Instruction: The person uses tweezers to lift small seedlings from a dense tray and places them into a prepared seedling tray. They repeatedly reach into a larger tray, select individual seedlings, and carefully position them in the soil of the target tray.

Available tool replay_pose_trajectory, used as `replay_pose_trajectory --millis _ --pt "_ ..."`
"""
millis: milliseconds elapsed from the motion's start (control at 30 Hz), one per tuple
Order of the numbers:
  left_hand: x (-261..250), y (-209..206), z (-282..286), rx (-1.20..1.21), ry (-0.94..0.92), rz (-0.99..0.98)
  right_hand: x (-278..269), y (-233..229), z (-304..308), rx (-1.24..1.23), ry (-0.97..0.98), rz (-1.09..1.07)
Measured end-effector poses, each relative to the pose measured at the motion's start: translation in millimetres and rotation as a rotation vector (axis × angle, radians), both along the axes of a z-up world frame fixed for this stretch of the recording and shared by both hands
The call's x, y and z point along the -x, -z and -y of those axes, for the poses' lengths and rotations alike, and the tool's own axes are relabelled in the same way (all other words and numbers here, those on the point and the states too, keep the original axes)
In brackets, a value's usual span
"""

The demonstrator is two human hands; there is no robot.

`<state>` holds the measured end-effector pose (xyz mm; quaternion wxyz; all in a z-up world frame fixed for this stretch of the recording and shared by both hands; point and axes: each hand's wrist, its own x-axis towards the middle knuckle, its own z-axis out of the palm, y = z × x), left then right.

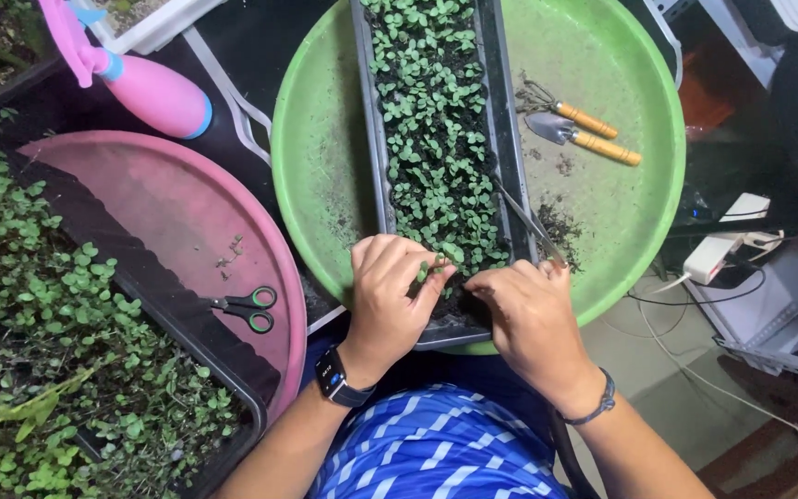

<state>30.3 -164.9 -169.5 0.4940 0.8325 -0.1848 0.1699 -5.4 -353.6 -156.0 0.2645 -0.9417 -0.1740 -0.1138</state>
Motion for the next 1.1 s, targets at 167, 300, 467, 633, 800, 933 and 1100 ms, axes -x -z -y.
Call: replay_pose_trajectory --millis 167,300,467,633,800,933,1100 --pt "0 0 0 0.001 0.007 0.001 -2 -1 0 -0.001 0.014 -0.01" --pt "0 -2 0 0.002 0.003 0.005 -4 -7 -1 -0.017 0.014 0.004" --pt "0 -2 -1 -0.004 0.002 -0.002 -3 0 0 -0.031 0.006 -0.028" --pt "0 -2 -1 -0.013 0.009 -0.008 -1 5 -1 -0.022 0.056 -0.032" --pt "1 -3 -1 -0.021 0.001 -0.008 1 8 -1 -0.044 0.064 -0.042" --pt "1 -3 -2 -0.029 0.005 -0.006 1 -6 -2 -0.014 0.052 -0.039" --pt "1 -1 -2 -0.021 0.011 -0.015 3 -17 7 -0.12 0.05 0.022"
